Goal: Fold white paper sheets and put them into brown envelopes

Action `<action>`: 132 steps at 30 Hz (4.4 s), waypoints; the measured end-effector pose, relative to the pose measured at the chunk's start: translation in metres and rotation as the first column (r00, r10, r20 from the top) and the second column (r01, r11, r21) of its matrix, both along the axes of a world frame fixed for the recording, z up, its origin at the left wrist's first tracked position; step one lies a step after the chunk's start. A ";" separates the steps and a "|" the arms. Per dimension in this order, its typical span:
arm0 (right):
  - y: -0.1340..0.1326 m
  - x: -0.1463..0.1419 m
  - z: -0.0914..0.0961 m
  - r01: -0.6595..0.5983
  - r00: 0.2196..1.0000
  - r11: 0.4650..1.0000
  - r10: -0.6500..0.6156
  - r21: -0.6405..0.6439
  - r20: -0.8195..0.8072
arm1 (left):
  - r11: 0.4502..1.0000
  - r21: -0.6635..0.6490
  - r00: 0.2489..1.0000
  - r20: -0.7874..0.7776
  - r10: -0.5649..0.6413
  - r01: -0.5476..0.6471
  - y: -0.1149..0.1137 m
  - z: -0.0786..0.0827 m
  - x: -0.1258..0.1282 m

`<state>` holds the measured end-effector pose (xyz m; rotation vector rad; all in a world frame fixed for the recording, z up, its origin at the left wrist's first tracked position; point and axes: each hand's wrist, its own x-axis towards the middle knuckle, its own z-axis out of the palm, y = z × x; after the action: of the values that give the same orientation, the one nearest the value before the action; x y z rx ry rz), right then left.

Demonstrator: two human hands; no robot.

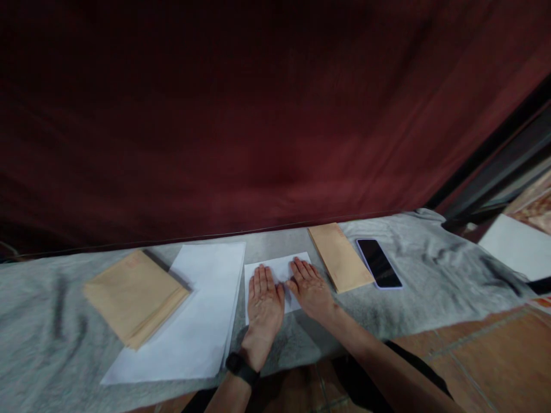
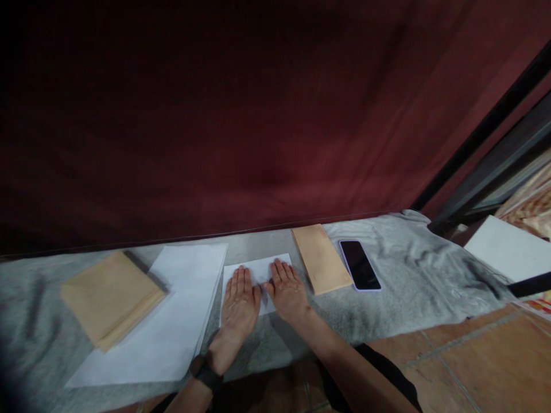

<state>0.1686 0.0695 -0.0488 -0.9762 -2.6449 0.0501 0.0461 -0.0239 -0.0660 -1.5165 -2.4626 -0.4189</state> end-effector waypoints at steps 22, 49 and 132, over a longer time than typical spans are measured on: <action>-0.001 0.012 -0.003 0.108 0.992 0.994 -0.110 0.035 0.056 | 0.998 -0.039 0.998 0.037 0.057 -0.055 -0.005 0.011 0.007; 0.001 -0.010 0.003 -0.183 0.983 0.977 0.184 -0.110 0.003 | 0.998 -0.041 0.998 0.018 0.055 -0.054 -0.004 0.013 0.010; -0.027 0.030 -0.002 -0.114 0.993 0.992 0.114 -0.062 0.004 | 0.991 0.000 0.990 -0.036 -0.135 0.135 -0.041 -0.006 0.024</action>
<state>0.1990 0.0429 -0.0511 -0.8449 -2.7186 0.1552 0.0698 -0.0650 -0.0721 -1.6814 -2.3395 -0.4144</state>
